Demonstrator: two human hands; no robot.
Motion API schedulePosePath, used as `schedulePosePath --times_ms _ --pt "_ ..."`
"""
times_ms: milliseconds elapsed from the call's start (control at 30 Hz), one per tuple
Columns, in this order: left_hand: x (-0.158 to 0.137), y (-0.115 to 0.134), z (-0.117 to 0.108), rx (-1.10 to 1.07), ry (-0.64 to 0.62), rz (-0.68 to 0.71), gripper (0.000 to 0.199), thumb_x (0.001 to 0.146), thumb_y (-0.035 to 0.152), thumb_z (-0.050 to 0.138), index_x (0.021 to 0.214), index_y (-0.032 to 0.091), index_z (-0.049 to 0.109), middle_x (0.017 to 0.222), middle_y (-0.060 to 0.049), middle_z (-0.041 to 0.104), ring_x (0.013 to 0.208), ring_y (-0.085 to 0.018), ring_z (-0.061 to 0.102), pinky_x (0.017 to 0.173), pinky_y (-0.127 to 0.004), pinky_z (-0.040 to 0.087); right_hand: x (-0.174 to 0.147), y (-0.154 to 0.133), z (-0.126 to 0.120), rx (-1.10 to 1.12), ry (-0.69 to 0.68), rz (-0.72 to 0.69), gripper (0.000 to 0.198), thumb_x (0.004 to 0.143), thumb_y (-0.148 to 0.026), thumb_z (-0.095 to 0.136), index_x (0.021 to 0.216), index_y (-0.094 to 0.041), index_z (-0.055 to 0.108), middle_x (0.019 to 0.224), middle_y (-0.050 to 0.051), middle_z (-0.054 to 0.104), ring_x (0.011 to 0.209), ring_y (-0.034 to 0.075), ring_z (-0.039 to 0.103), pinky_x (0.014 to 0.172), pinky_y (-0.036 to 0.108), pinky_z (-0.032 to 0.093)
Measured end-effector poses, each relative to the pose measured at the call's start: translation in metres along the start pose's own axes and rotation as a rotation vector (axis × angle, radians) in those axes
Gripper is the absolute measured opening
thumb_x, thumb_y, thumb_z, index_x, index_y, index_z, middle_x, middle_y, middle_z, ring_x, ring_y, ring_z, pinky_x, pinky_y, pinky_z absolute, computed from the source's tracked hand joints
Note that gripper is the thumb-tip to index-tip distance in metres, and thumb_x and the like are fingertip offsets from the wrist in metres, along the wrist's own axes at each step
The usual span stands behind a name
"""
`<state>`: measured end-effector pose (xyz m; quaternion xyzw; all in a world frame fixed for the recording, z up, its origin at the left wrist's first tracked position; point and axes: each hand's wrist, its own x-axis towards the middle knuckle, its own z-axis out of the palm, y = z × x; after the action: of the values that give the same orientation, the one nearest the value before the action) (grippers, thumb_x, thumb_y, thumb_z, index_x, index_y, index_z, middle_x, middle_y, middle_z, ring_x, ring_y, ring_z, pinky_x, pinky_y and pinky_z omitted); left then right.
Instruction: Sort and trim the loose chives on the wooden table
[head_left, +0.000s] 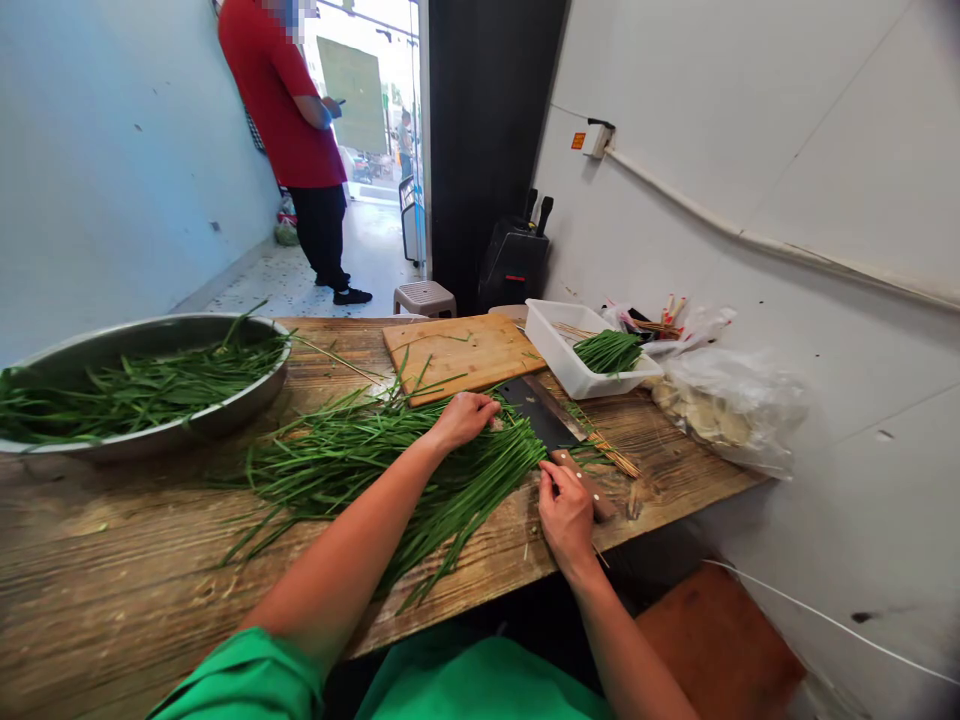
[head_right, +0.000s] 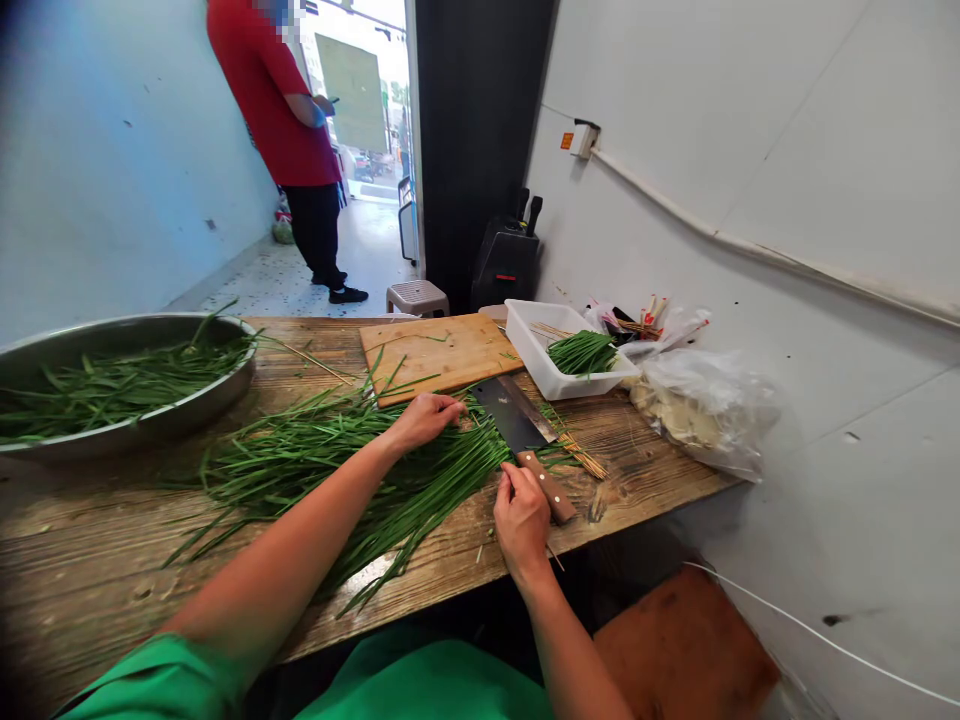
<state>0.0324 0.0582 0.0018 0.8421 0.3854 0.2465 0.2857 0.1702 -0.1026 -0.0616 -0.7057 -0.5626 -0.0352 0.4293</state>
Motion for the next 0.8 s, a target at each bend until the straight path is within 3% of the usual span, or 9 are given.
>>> schedulePosePath --times_ms 467,800 --pt "0.0 -0.002 0.008 -0.061 0.076 -0.095 0.028 0.071 0.034 0.049 0.076 0.014 0.068 0.061 -0.001 0.063 0.058 -0.012 0.052 0.053 -0.021 0.035 0.0 0.0 0.0 0.006 -0.006 0.005 0.029 0.084 -0.021 0.039 0.094 -0.016 0.065 0.083 0.007 0.065 0.077 0.017 0.06 0.071 0.027 0.046" --pt "-0.003 0.005 0.009 -0.082 0.073 -0.062 0.024 0.07 0.025 0.049 0.077 0.014 0.069 0.067 -0.001 0.065 0.061 -0.011 0.054 0.059 -0.021 0.039 0.0 0.0 0.0 0.008 -0.006 0.003 0.029 0.084 -0.022 0.038 0.094 -0.017 0.065 0.083 0.007 0.065 0.078 0.017 0.06 0.071 0.028 0.046"
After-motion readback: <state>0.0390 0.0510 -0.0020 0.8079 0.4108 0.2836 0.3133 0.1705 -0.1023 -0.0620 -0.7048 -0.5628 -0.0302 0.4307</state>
